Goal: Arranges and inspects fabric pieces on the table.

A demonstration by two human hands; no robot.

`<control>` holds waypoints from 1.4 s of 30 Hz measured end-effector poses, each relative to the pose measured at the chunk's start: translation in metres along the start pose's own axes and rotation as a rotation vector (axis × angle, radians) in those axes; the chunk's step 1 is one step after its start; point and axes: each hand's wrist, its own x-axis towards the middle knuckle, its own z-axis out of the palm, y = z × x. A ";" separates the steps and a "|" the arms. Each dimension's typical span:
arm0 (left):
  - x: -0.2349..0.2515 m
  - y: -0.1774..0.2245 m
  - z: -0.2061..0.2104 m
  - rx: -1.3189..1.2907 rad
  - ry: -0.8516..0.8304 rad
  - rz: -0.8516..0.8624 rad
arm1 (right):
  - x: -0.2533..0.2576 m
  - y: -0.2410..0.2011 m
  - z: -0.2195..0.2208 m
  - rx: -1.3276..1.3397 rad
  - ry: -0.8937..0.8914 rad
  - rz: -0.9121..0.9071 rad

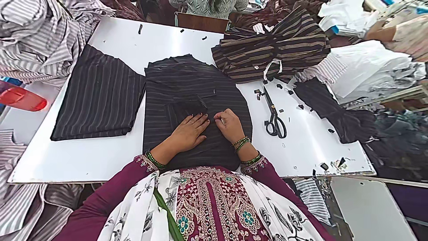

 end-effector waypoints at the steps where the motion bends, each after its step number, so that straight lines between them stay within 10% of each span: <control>1: 0.000 0.000 0.001 0.001 0.001 -0.001 | 0.000 0.000 0.000 0.005 0.022 -0.003; 5: 0.000 -0.002 0.002 -0.005 0.022 0.010 | -0.003 0.005 -0.010 0.103 0.125 0.067; 9: -0.001 -0.002 0.004 -0.034 0.059 0.008 | 0.000 -0.003 -0.019 0.019 -0.166 0.238; 20: -0.002 -0.015 0.018 -0.398 0.601 -0.094 | 0.005 0.001 -0.011 -0.044 -0.099 0.190; 31: -0.011 -0.026 -0.021 -1.810 0.931 -0.377 | 0.004 0.002 -0.009 -0.115 -0.195 0.109; 36: -0.012 -0.029 -0.008 -1.531 0.808 -0.207 | 0.002 0.005 -0.007 -0.084 -0.142 0.083; 42: -0.008 -0.015 0.008 -0.296 0.391 -0.020 | 0.004 0.007 -0.008 -0.074 -0.148 0.086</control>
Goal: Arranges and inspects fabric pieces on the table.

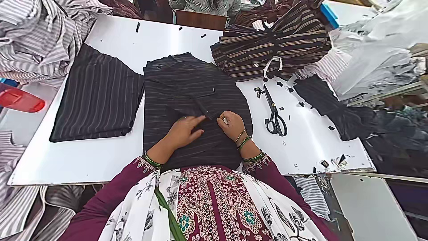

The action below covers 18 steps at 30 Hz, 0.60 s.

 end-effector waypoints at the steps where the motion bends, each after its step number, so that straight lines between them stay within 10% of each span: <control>1: 0.001 0.007 -0.003 0.109 -0.171 -0.017 | 0.000 0.000 0.000 -0.002 -0.004 0.003; 5: 0.004 0.008 -0.004 0.160 -0.287 -0.014 | 0.001 0.001 0.000 0.005 -0.003 -0.004; 18: -0.002 -0.009 0.005 -0.041 0.104 0.082 | 0.001 0.012 -0.004 0.140 0.229 0.055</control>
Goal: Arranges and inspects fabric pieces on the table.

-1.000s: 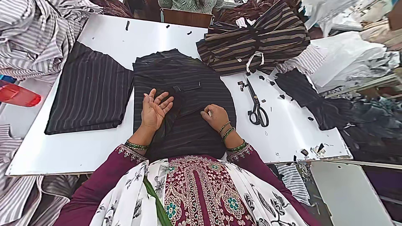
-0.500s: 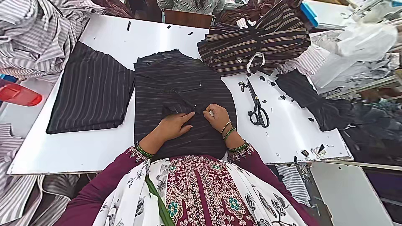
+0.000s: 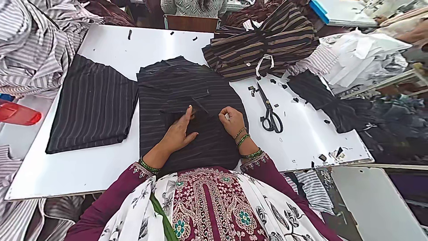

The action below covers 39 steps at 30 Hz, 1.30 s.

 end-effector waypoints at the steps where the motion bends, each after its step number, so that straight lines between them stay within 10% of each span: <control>1: 0.000 -0.002 0.001 -0.026 0.039 0.001 | 0.003 0.004 -0.005 -0.015 0.028 0.046; 12: 0.008 0.008 -0.002 0.282 -0.230 -0.022 | 0.010 0.043 -0.030 0.070 0.374 0.157; 22: 0.025 0.023 -0.015 0.336 -0.625 -0.195 | -0.098 0.070 -0.063 -0.040 0.485 0.141; 28: 0.022 0.020 -0.014 0.339 -0.615 -0.093 | -0.135 0.100 -0.086 -0.216 0.470 0.513; 39: 0.022 0.007 -0.016 0.068 -0.316 -0.084 | -0.130 0.095 -0.074 -0.428 0.397 0.589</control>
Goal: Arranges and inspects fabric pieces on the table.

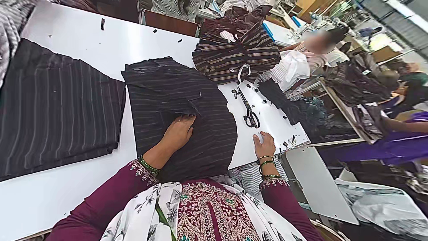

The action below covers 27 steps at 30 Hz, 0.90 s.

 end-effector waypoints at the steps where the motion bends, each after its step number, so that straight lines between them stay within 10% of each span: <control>1: 0.000 -0.001 0.000 -0.027 0.032 0.010 | 0.000 0.000 0.000 0.001 0.005 0.003; 6: -0.003 -0.003 0.002 -0.106 0.168 0.080 | 0.000 -0.001 0.000 -0.004 0.030 0.011; 16: -0.002 0.002 -0.013 0.185 -0.369 0.120 | 0.000 -0.003 0.001 -0.023 0.037 0.019; 27: -0.003 0.005 -0.013 0.253 -0.382 0.040 | -0.002 -0.005 -0.001 -0.044 0.005 0.039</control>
